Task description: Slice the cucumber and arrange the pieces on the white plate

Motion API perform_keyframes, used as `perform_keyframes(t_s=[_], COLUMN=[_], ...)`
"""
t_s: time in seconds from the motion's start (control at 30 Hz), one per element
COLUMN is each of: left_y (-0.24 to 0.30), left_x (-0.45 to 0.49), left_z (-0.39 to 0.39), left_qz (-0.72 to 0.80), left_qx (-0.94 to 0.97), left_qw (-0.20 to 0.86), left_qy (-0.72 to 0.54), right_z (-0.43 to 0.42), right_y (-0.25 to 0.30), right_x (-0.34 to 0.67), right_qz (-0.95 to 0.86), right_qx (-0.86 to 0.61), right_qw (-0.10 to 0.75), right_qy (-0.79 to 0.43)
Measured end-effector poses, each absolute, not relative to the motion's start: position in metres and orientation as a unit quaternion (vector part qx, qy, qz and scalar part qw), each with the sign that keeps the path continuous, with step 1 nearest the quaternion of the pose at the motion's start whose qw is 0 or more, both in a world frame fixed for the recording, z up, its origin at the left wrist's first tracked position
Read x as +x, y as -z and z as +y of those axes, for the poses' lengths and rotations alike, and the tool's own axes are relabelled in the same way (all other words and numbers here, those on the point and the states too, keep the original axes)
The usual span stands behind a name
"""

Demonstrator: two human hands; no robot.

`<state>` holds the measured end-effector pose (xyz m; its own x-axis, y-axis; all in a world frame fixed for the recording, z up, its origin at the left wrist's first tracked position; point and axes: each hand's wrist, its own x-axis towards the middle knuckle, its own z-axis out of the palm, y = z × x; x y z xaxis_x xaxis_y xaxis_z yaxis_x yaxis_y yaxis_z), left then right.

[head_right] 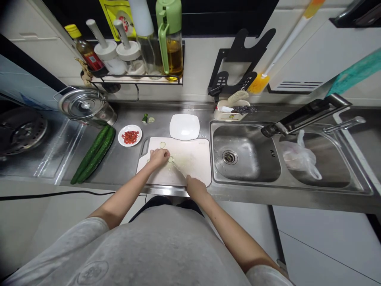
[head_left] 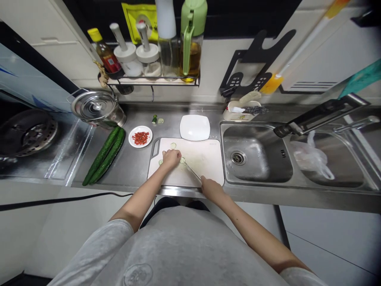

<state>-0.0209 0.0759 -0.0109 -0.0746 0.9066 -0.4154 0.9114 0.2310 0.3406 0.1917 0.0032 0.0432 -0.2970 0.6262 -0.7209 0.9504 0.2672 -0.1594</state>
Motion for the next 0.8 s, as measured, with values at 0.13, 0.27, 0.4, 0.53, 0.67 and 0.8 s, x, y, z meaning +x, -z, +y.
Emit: perform_keyframes(t_s=[0.13,0.27,0.4,0.53,0.67,0.8], left_y=[0.011,0.013,0.012,0.003,-0.009,-0.01], left_x=[-0.016,-0.012,-0.006,-0.004,-0.018,-0.051], left_z=[0.071,0.067,0.065,0.061,0.043,0.02], left_qz=[0.728,0.727,0.735,0.743,0.763,0.803], left_qx=[0.633,0.635,0.621,0.595,0.538,0.47], left_qw=[0.263,0.26,0.272,0.299,0.33,0.317], left_qy=[0.013,0.006,-0.017,-0.063,-0.138,-0.183], right_z=[-0.003,-0.008,-0.008,-0.005,-0.002,-0.001], right_y=[-0.046,-0.045,-0.038,-0.031,-0.029,-0.031], right_x=[0.199,0.208,0.214,0.217,0.219,0.221], right_qz=[0.747,0.751,0.755,0.742,0.738,0.735], right_qx=[0.528,0.529,0.528,0.531,0.531,0.531], right_qw=[0.272,0.267,0.242,0.226,0.213,0.208], right_qy=[0.298,0.292,0.306,0.341,0.359,0.365])
